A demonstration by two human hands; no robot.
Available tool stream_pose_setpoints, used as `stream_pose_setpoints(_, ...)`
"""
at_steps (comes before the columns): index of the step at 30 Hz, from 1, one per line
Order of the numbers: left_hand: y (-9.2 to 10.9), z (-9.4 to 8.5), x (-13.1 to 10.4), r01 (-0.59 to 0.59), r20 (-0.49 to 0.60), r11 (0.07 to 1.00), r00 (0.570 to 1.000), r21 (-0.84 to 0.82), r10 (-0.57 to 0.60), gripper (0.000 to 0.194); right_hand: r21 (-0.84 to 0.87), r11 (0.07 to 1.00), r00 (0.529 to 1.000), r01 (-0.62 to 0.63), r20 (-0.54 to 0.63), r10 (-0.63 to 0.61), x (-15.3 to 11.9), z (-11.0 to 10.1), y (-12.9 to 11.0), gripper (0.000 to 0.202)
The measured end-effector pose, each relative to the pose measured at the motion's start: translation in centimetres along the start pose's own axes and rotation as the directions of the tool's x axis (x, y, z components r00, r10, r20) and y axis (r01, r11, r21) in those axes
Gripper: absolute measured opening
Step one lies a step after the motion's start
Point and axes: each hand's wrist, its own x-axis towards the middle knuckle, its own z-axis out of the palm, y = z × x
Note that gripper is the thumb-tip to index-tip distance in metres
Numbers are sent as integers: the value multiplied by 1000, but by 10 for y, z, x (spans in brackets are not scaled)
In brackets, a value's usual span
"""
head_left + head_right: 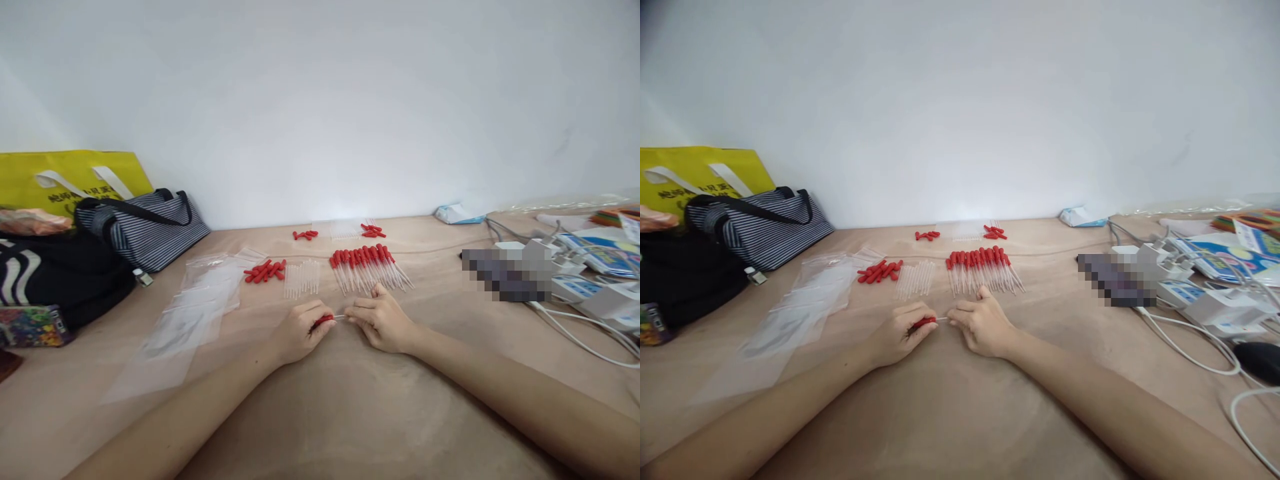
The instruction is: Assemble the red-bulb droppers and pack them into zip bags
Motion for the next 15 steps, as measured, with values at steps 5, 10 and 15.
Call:
stream_pose_setpoints(5, 1, -1, 0, -6, 21, 1000, 1000, -3, 6, 22, 34, 999, 1000, -12, 24, 11, 3, 0, -2, 21)
stream_pose_setpoints(10, 0, -1, 0, -11, 6, 1000, 1000, -5, 11, 21, 68, 997, 999, -41, 27, 39, 5, 2, -4, 20)
stream_pose_setpoints(15, 0, -1, 1, 11, -16, 1000, 1000, -3, -11, 21, 59, 997, 998, -56, 35, 54, 7, 3, -4, 21)
